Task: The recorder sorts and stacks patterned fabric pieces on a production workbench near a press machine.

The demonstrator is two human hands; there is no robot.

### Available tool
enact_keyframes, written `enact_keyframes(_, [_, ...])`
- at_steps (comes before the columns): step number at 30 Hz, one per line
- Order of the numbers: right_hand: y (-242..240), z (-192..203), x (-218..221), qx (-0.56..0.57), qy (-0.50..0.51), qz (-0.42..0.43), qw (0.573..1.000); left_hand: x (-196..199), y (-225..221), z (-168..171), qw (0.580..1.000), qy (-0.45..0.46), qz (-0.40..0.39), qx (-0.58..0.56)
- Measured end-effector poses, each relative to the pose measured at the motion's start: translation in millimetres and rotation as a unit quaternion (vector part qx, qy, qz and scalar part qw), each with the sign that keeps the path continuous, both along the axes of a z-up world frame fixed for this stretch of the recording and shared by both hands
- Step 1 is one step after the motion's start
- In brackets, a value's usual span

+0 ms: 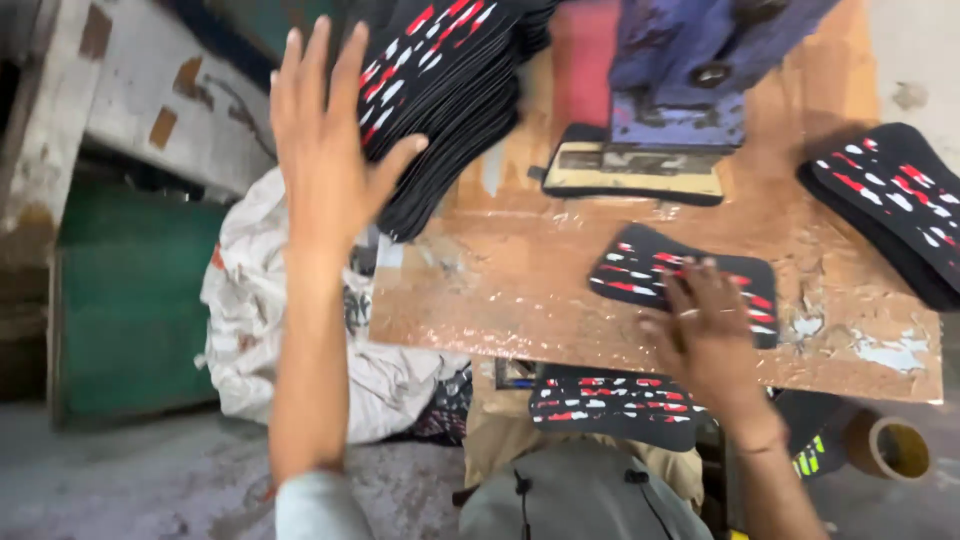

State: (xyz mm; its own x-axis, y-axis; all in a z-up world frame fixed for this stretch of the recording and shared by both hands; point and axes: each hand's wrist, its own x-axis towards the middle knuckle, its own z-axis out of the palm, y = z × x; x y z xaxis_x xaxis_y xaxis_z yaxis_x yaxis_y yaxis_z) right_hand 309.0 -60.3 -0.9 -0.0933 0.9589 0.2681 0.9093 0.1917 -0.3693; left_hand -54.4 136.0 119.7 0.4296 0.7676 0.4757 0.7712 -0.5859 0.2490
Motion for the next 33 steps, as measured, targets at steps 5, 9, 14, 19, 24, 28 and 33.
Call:
enact_keyframes(5, [18,-10,-22,0.041,0.024,-0.006,0.999,67,-56,-61,0.97,-0.239,0.016,-0.047])
enact_keyframes(9, [22,-12,-23,0.048,0.014,-0.012,0.999,95,-36,-132,0.923,-0.288,-0.002,-0.256])
enact_keyframes(14, [19,-11,-21,0.039,0.018,0.0,0.999,115,-7,-153,0.904,-0.231,0.032,-0.358])
enact_keyframes(19, [21,-15,-23,0.038,0.018,-0.002,0.999,127,20,-165,0.842,-0.321,-0.05,-0.431])
enact_keyframes(24, [-3,-10,-48,0.028,-0.006,0.006,1.0,140,20,-200,0.751,-0.426,-0.103,-0.493])
enact_keyframes(28, [-28,-15,-39,0.025,-0.068,0.006,0.997,92,-37,-172,0.762,-0.405,-0.047,-0.503])
enact_keyframes(33, [17,-19,-13,0.021,-0.073,-0.007,0.997,-30,-87,-148,0.758,-0.255,0.043,-0.599])
